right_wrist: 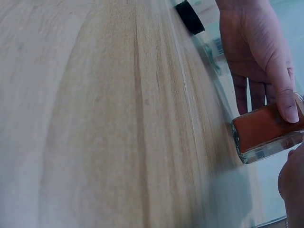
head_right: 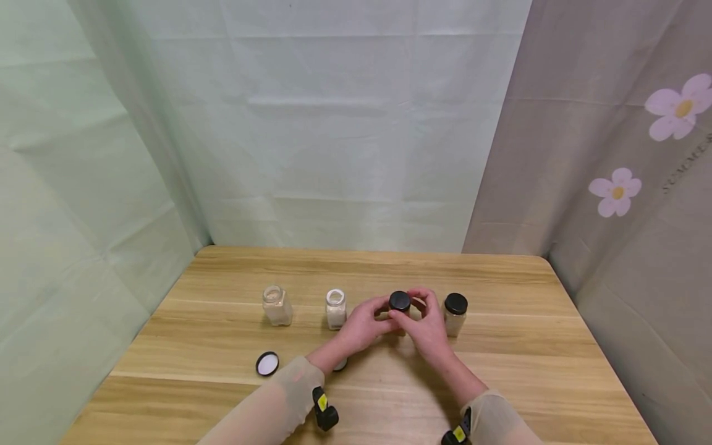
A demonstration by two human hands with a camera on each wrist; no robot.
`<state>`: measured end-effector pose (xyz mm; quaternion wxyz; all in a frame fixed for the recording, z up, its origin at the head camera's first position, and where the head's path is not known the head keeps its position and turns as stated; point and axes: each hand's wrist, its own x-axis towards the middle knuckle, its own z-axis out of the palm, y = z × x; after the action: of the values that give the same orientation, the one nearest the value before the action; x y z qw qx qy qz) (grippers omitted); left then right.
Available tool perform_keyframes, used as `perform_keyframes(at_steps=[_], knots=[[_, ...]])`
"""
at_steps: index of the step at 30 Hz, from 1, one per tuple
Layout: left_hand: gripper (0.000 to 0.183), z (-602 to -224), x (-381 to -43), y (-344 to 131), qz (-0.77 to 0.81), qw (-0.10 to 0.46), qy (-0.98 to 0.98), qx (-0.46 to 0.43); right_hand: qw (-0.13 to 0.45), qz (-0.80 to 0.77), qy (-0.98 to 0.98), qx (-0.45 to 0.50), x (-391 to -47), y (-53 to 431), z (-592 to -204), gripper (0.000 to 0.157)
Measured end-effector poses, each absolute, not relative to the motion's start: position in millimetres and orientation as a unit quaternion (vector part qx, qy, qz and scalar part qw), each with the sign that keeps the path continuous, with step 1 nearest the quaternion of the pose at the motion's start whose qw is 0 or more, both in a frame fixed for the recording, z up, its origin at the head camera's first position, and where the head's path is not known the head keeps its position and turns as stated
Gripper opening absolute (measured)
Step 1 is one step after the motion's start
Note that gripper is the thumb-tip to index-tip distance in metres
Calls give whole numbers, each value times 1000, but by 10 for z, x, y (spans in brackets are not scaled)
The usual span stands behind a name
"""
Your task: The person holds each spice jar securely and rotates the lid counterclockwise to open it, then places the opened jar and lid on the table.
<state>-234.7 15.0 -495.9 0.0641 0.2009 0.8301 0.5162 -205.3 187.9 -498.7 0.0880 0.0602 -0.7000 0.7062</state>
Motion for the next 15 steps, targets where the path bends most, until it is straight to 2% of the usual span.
perform_keyframes(at_steps=[15], knots=[[45, -4965, -2352, 151, 517, 66, 830, 201, 93, 701, -704, 61, -2027, 1862, -4963, 51]])
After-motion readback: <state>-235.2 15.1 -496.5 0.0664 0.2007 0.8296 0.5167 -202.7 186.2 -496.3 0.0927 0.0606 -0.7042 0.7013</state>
